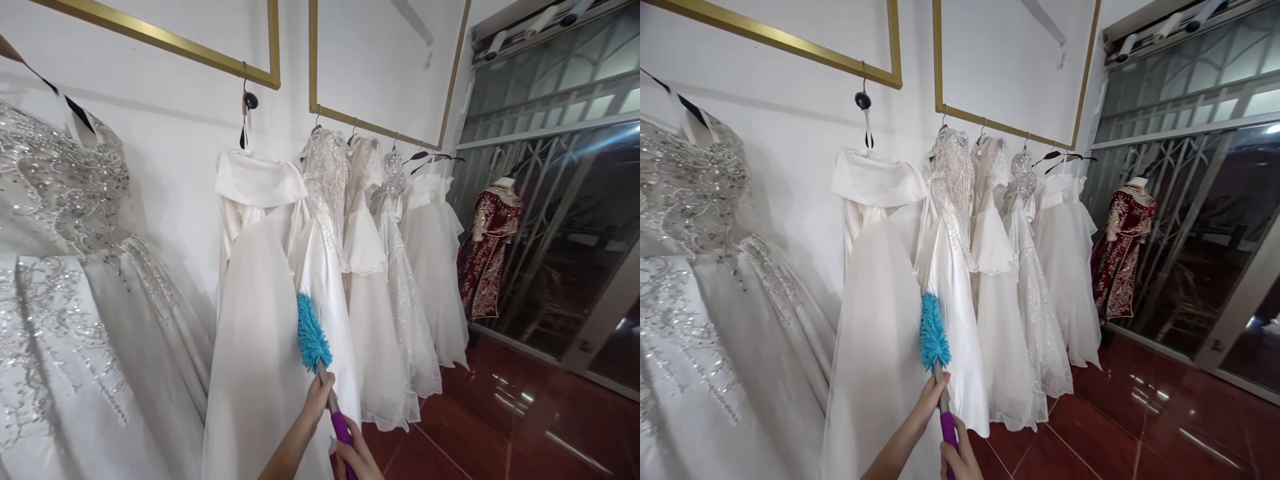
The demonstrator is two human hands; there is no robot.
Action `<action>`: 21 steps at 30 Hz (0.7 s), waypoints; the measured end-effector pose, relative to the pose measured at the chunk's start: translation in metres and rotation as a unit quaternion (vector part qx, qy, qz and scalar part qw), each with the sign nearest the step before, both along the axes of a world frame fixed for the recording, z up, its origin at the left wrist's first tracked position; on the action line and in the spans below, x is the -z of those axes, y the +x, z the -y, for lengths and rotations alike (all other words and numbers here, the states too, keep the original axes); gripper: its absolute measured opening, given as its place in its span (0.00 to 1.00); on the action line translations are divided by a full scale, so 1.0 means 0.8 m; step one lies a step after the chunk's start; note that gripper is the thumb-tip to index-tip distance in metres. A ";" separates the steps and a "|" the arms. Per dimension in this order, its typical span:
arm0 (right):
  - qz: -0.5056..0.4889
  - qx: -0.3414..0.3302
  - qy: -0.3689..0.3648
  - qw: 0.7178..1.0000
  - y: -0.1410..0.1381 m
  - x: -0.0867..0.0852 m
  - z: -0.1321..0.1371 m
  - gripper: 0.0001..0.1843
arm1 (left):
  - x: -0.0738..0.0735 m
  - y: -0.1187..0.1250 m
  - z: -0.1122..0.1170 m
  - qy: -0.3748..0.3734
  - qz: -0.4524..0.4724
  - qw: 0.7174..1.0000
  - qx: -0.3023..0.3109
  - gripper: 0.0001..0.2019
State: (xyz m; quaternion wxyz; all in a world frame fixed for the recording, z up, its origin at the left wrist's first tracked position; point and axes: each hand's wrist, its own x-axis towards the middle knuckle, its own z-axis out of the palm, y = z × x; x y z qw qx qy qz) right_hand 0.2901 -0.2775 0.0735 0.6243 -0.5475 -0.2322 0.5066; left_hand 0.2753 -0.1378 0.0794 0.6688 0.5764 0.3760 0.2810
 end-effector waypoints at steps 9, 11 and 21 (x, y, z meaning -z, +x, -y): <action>0.095 -0.041 0.092 0.990 0.006 -0.112 -0.022 0.31 | -0.135 -0.007 -0.032 0.105 0.117 0.987 0.027 0.20; 0.094 -0.037 0.095 0.990 0.003 -0.109 -0.027 0.31 | -0.141 -0.010 -0.034 0.109 0.123 0.986 0.030 0.20; 0.049 -0.012 0.010 0.999 -0.012 -0.018 -0.047 0.41 | -0.042 -0.014 -0.048 0.032 0.032 0.998 0.042 0.25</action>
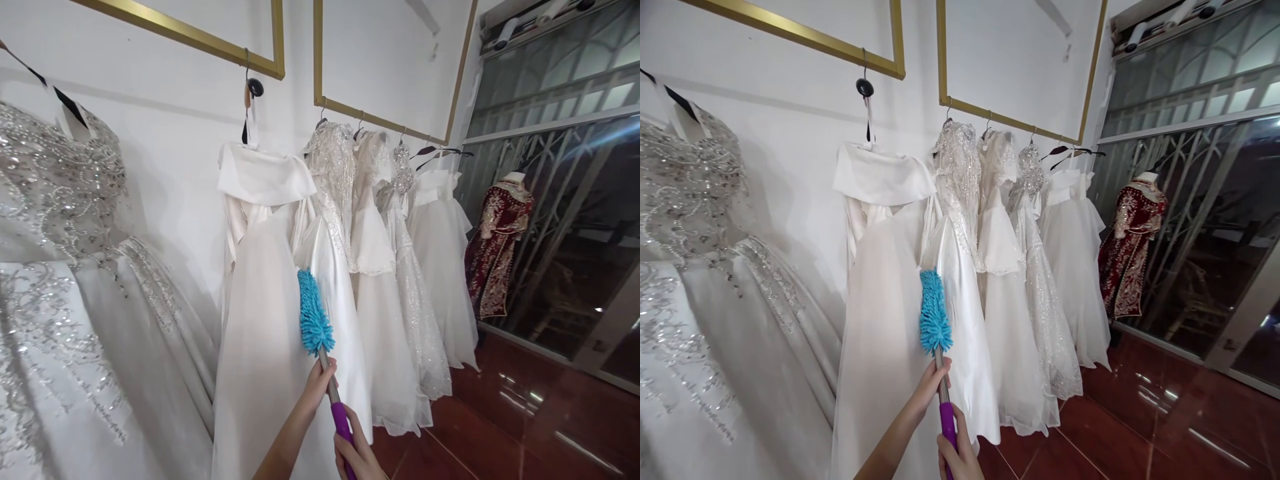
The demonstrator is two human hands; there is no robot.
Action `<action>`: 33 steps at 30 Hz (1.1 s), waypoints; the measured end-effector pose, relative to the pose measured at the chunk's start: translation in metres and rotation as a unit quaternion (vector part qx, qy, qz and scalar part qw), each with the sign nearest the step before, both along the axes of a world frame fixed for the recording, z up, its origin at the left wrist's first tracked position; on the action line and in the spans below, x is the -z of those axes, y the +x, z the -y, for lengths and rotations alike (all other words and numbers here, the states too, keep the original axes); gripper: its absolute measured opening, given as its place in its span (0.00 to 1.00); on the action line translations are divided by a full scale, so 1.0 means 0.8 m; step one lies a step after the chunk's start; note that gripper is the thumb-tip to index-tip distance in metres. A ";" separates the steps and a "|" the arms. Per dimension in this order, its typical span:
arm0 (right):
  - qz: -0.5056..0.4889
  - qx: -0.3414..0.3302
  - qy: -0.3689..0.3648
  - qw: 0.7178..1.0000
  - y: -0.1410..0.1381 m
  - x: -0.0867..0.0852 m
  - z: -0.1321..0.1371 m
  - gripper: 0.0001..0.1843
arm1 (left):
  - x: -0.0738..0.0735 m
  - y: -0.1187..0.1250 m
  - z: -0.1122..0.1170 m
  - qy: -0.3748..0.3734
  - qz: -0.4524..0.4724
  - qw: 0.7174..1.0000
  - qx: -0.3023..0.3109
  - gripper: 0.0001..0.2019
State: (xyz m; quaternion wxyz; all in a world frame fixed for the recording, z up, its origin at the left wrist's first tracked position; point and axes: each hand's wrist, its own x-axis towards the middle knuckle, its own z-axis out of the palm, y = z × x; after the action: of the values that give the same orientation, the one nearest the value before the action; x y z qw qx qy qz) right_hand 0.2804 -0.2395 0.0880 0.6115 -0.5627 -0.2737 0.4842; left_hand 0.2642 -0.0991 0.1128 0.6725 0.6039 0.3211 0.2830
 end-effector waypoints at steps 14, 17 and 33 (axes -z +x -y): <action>0.031 -0.037 0.028 0.998 0.055 0.007 -0.009 0.29 | 0.020 0.031 -0.007 -0.059 -0.021 0.998 0.003 0.30; 0.026 -0.051 0.052 0.997 0.080 -0.023 -0.011 0.26 | -0.011 0.051 -0.013 -0.031 0.001 0.999 -0.006 0.27; 0.051 -0.107 0.061 0.991 0.205 -0.060 -0.047 0.30 | -0.062 0.160 -0.040 0.036 0.045 0.993 -0.099 0.21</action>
State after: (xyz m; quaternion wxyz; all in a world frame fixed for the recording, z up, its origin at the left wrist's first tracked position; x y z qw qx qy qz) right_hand 0.4441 -0.2021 0.1359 0.5744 -0.5160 -0.3919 0.5002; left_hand 0.3923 -0.0672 0.1627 0.6327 0.5796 0.3381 0.3866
